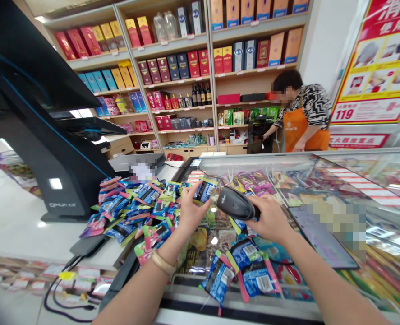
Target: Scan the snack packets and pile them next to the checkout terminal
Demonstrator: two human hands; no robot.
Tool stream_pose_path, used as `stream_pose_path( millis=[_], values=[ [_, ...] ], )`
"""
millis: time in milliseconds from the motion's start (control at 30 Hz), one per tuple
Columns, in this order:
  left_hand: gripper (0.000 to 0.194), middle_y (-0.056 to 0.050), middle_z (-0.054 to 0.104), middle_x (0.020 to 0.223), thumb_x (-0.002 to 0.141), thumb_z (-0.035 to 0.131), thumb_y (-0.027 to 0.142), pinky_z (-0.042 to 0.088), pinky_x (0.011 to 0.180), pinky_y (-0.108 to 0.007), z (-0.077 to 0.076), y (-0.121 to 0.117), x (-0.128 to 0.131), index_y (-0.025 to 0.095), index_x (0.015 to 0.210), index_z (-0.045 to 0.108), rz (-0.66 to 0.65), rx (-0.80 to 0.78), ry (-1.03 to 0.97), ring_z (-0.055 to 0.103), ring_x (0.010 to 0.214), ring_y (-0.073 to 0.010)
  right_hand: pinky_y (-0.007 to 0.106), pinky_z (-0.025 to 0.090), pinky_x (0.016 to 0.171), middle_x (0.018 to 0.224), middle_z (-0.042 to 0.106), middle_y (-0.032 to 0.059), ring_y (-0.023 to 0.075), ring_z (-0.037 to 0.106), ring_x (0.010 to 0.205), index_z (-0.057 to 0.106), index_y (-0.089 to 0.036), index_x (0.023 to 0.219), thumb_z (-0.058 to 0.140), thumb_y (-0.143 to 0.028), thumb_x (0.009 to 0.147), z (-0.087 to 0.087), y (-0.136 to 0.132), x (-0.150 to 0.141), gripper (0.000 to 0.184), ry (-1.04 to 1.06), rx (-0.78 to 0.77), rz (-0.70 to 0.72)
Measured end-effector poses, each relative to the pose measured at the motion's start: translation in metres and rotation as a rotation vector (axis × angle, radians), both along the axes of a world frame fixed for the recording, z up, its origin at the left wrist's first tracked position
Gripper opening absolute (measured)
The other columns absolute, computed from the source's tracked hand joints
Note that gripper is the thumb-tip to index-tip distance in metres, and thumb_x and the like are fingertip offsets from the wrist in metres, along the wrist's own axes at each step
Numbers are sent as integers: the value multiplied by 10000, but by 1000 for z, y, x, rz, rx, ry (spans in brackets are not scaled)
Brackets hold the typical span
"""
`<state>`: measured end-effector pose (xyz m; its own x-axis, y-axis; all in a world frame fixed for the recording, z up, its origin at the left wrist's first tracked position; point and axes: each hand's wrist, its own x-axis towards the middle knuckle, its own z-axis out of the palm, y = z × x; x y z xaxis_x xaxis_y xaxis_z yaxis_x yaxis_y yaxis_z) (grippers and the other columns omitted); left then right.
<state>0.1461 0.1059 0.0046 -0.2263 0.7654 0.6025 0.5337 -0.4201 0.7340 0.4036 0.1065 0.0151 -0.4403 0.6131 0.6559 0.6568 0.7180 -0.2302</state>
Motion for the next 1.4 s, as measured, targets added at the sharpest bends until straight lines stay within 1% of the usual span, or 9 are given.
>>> stream_pose_path(
  millis=[233, 500, 700, 800, 900, 1033, 1100, 1233, 1400],
  values=[
    [652, -62, 541, 1111, 693, 823, 175, 522, 980, -403, 0, -1, 0, 255, 1317, 650, 22, 34, -8, 600, 1059, -239, 332, 467, 685, 802, 771, 54, 228, 663, 690, 737, -230, 913, 617, -302, 773, 0, 0, -1, 197, -6, 9, -15],
    [682, -59, 531, 1115, 680, 836, 167, 521, 978, -395, 0, -1, 0, 263, 1325, 634, 15, 39, -2, 597, 1065, -238, 330, 469, 684, 823, 777, 61, 231, 672, 703, 712, -233, 838, 624, -316, 778, 1, 1, 1, 136, -14, 2, -24],
    [646, -50, 525, 1097, 700, 798, 121, 509, 1025, -414, -3, 0, 2, 256, 1313, 649, 36, 3, 59, 593, 1053, -226, 333, 472, 665, 799, 767, 63, 227, 657, 671, 733, -216, 939, 631, -358, 796, -6, 6, 7, 226, 7, 43, -42],
    [617, -62, 522, 1100, 710, 761, 77, 509, 1041, -426, 3, 1, -1, 224, 1301, 663, 36, -36, 131, 594, 1058, -225, 336, 482, 657, 770, 757, 65, 239, 666, 676, 739, -207, 988, 635, -389, 790, -11, 11, 11, 288, 25, 84, -67],
    [612, -74, 517, 1107, 712, 739, 57, 504, 1066, -435, 17, -1, -12, 200, 1303, 670, 35, -83, 224, 600, 1059, -222, 343, 499, 651, 754, 753, 66, 247, 677, 671, 740, -212, 961, 639, -422, 802, -15, 16, 15, 283, 47, 108, -61],
    [600, -57, 522, 1067, 708, 750, 86, 525, 1048, -429, 32, -12, -44, 224, 1288, 685, 63, -162, 350, 608, 1046, -227, 364, 527, 689, 823, 777, 77, 270, 709, 729, 746, -227, 946, 643, -436, 814, -18, 20, 16, 268, 91, 119, -58],
    [580, -46, 523, 1041, 708, 751, 90, 534, 1040, -432, 32, -19, -62, 226, 1269, 696, 86, -218, 405, 616, 1024, -226, 365, 528, 696, 814, 775, 77, 275, 713, 739, 749, -229, 942, 654, -456, 807, -18, 21, 16, 281, 94, 107, -71],
    [548, -65, 535, 1076, 710, 719, 51, 544, 1032, -408, 22, -33, -84, 191, 1239, 714, 135, -308, 532, 633, 1031, -230, 361, 517, 685, 795, 775, 79, 273, 705, 718, 744, -223, 905, 684, -527, 783, -16, 21, 15, 333, 83, 76, -85],
    [424, -159, 579, 1164, 791, 684, 105, 506, 1054, -501, 20, -48, -86, 155, 1209, 739, 298, -320, 788, 606, 1147, -343, 375, 499, 693, 804, 778, 93, 286, 706, 729, 741, -209, 929, 677, -528, 790, -13, 20, 13, 354, 77, 54, -93]
  ],
)
